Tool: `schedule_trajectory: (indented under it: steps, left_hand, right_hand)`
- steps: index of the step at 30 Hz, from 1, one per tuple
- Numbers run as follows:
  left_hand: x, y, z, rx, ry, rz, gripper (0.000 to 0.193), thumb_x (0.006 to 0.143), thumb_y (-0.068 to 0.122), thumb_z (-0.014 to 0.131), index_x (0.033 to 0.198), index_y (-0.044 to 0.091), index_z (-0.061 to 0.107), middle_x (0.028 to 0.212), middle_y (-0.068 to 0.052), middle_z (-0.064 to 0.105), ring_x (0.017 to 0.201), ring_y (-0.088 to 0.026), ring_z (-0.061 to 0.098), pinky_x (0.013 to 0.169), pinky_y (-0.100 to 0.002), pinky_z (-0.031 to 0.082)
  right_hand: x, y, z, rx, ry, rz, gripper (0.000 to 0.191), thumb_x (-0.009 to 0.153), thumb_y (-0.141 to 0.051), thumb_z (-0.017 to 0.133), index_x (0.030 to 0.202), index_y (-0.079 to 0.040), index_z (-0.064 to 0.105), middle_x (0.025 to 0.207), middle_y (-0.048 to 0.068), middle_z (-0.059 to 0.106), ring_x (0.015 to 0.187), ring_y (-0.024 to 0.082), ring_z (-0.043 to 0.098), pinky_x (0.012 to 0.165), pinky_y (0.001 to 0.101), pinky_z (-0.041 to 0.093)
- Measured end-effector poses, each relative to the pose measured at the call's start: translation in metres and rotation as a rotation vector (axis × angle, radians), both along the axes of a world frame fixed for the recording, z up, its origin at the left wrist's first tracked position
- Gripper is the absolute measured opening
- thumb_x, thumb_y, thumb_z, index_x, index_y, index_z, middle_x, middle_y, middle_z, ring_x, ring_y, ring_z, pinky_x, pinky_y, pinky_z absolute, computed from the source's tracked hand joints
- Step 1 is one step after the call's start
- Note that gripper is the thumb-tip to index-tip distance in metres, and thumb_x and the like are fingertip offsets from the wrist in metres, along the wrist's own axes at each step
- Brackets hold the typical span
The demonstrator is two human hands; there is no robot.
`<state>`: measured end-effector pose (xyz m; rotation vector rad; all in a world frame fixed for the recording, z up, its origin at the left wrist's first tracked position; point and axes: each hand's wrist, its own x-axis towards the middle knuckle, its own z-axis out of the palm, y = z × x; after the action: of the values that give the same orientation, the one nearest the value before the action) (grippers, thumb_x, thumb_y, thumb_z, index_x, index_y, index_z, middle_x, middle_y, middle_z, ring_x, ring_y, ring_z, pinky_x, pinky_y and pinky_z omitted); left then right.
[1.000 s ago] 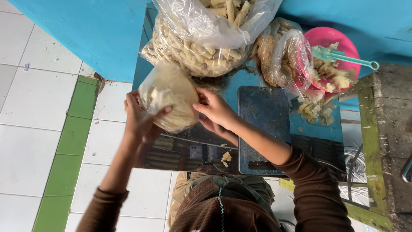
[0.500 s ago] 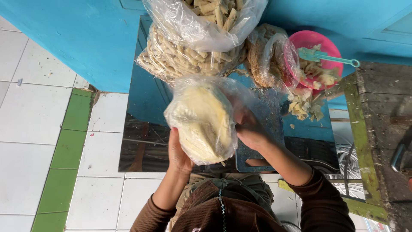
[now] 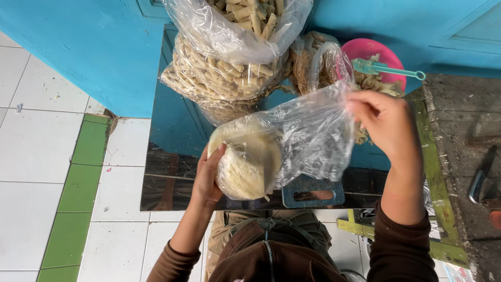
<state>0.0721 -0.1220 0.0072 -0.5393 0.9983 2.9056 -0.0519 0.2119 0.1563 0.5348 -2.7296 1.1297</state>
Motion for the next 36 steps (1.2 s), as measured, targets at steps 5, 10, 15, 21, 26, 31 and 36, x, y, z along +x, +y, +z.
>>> schedule_trajectory:
  steps: [5, 10, 15, 21, 26, 31, 36]
  left_hand:
    - [0.004, -0.009, -0.002, -0.136, 0.047, 0.118, 0.048, 0.096, 0.016, 0.068, 0.139, 0.001, 0.054, 0.121, -0.014, 0.069, 0.103, -0.021, 0.071, 0.086, -0.036, 0.061]
    - [0.008, -0.004, -0.009, -0.102, 0.1, 0.196, 0.048, 0.095, 0.013, 0.067, 0.139, 0.001, 0.053, 0.123, -0.012, 0.068, 0.108, -0.02, 0.068, 0.092, -0.035, 0.057]
    - [0.014, -0.002, -0.009, -0.111, 0.146, 0.236, 0.05, 0.093, 0.013, 0.069, 0.139, 0.0, 0.053, 0.123, -0.013, 0.068, 0.111, -0.022, 0.067, 0.095, -0.036, 0.056]
    - [0.012, 0.003, 0.013, -0.308, 0.276, 0.307, 0.056, 0.09, 0.013, 0.072, 0.14, 0.0, 0.052, 0.127, -0.011, 0.065, 0.118, -0.02, 0.062, 0.104, -0.034, 0.05]
    - [0.005, 0.014, 0.029, -0.43, 0.452, 0.381, 0.055, 0.091, 0.015, 0.073, 0.14, -0.002, 0.054, 0.128, -0.012, 0.064, 0.119, -0.02, 0.062, 0.108, -0.033, 0.049]
    - [-0.008, 0.035, 0.03, -0.412, 0.441, 0.46, 0.052, 0.091, 0.016, 0.072, 0.137, -0.003, 0.056, 0.125, -0.012, 0.066, 0.114, -0.02, 0.062, 0.105, -0.033, 0.051]
    - [-0.011, 0.035, 0.042, -0.667, 0.467, 0.375, 0.05, 0.093, 0.013, 0.078, 0.136, -0.002, 0.058, 0.125, -0.011, 0.067, 0.115, -0.018, 0.063, 0.104, -0.032, 0.052]
  right_hand:
    - [0.004, 0.003, -0.067, -0.271, 0.201, -0.13, 0.021, 0.109, -0.007, 0.07, 0.124, 0.001, 0.059, 0.107, 0.007, 0.067, 0.089, 0.009, 0.064, 0.078, 0.0226, 0.052]
    - [0.003, 0.001, -0.131, -0.379, -0.195, 0.017, 0.029, 0.098, -0.01, 0.073, 0.122, 0.0, 0.06, 0.1, 0.005, 0.068, 0.088, 0.01, 0.067, 0.074, 0.0237, 0.057]
    - [0.001, -0.008, -0.146, -0.36, -0.275, 0.1, 0.018, 0.097, -0.006, 0.076, 0.112, 0.004, 0.072, 0.103, 0.009, 0.075, 0.091, 0.012, 0.069, 0.079, 0.0257, 0.056]
    - [0.022, -0.006, -0.108, -1.087, -0.217, 0.375, 0.028, 0.09, -0.009, 0.067, 0.116, -0.002, 0.063, 0.112, 0.017, 0.067, 0.108, 0.022, 0.071, 0.105, 0.0367, 0.061]
    - [0.021, -0.014, -0.094, -1.554, -1.04, 0.727, 0.03, 0.108, 0.002, 0.046, 0.132, 0.011, 0.062, 0.101, 0.032, 0.071, 0.066, 0.02, 0.074, 0.05, 0.0226, 0.057]
    - [0.022, -0.032, -0.131, -0.494, -0.419, 0.629, 0.036, 0.108, 0.002, 0.052, 0.143, 0.003, 0.055, 0.104, 0.027, 0.07, 0.076, 0.017, 0.06, 0.06, 0.0298, 0.047]
    - [0.018, -0.054, -0.17, -0.62, -0.407, 0.511, 0.041, 0.101, -0.002, 0.06, 0.141, -0.002, 0.051, 0.129, 0.01, 0.067, 0.081, 0.009, 0.074, 0.065, 0.0263, 0.066]
